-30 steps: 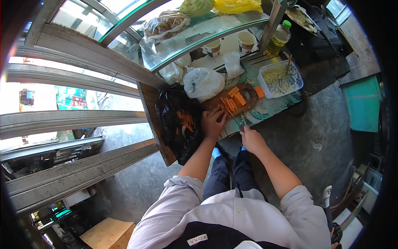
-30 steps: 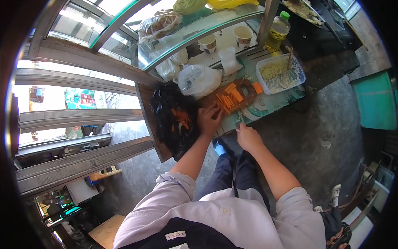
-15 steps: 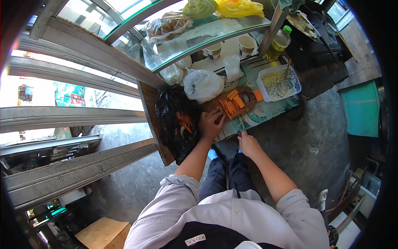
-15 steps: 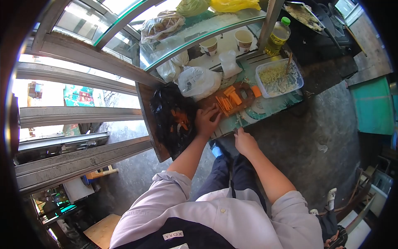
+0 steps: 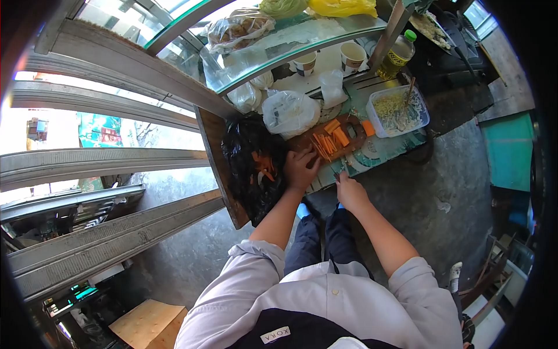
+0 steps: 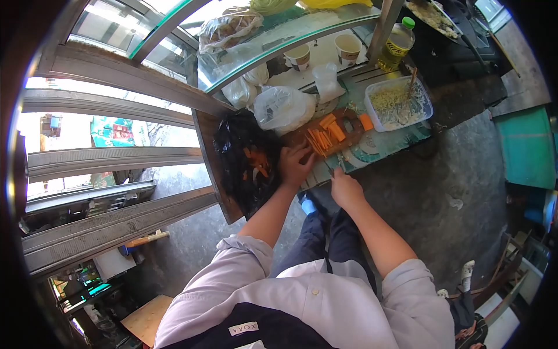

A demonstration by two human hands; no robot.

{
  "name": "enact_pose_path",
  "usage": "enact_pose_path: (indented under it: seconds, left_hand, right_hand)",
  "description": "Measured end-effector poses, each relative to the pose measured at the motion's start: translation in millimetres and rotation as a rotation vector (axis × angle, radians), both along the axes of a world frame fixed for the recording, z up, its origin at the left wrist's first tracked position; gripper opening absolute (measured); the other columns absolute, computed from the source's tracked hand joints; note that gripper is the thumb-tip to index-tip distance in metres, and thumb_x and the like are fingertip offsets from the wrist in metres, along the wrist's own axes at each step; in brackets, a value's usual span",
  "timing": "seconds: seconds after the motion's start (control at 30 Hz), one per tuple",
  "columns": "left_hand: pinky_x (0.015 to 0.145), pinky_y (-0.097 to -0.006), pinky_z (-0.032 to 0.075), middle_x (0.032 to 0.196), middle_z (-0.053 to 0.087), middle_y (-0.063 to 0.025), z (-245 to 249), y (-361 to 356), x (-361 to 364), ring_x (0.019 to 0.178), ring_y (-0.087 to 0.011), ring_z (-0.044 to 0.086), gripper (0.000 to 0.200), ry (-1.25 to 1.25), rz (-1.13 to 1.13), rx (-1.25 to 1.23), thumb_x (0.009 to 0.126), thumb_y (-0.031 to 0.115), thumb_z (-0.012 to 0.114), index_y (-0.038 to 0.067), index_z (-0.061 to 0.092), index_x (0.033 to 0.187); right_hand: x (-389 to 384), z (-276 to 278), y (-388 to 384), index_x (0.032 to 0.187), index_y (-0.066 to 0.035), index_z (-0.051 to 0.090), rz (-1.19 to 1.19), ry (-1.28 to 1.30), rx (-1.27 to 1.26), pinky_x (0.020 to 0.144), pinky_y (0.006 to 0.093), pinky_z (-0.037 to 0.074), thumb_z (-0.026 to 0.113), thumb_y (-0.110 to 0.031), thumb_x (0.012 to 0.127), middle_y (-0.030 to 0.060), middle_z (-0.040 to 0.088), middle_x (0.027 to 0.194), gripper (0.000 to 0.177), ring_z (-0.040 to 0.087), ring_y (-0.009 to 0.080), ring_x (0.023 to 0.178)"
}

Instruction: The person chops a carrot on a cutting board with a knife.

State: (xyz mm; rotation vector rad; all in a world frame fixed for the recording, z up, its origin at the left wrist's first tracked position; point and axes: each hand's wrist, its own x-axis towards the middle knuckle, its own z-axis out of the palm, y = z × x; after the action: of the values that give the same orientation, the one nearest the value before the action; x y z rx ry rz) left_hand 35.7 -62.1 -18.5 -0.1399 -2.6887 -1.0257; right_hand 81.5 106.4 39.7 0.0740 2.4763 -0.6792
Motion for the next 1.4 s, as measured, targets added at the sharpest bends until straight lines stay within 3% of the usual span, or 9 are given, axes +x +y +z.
enact_pose_path:
  seconds: [0.43,0.67,1.03,1.4]
  left_hand:
    - [0.074,-0.031,0.049,0.108,0.069,-0.001,2.4,-3.8,0.2,0.078,-0.0236,0.055,0.022,0.109,-0.069,0.0,0.068,0.016,0.077,0.011,0.073,0.089]
    - [0.073,-0.0314,0.049,0.108,0.069,-0.0022,0.2,-3.5,-0.2,0.078,-0.0236,0.055,0.023,0.102,-0.052,0.016,0.067,0.014,0.077,0.01,0.073,0.089]
    - [0.073,-0.032,0.049,0.102,0.07,-0.0022,0.2,-3.4,0.5,0.081,-0.024,0.056,0.021,0.106,-0.073,0.003,0.068,0.014,0.076,0.01,0.072,0.088]
    - [0.074,-0.0324,0.05,0.099,0.07,-0.0015,-1.9,-3.7,0.2,0.083,-0.0238,0.057,0.019,0.11,-0.066,0.011,0.068,0.014,0.077,0.011,0.072,0.086]
  right_hand:
    - [20.7,4.8,11.8,0.103,0.001,0.046,0.005,-0.038,0.0,0.074,0.0547,0.048,0.046,-0.022,0.094,0.0284,0.064,0.085,0.025,0.062,0.0462,0.082]
    - [9.8,8.4,7.4,0.103,0.001,0.046,0.03,0.033,-0.006,0.074,0.0552,0.048,0.047,-0.022,0.094,0.0277,0.064,0.082,0.025,0.063,0.0462,0.08]
    - [-5.0,4.9,-0.7,0.104,0.003,0.048,0.028,-0.036,-0.03,0.078,0.054,0.048,0.047,-0.023,0.094,0.0297,0.063,0.092,0.027,0.061,0.0467,0.088]
    - [17.5,12.8,7.6,0.103,0.003,0.047,-0.007,-0.009,-0.031,0.075,0.0539,0.049,0.048,-0.024,0.094,0.0298,0.063,0.085,0.029,0.062,0.0465,0.084]
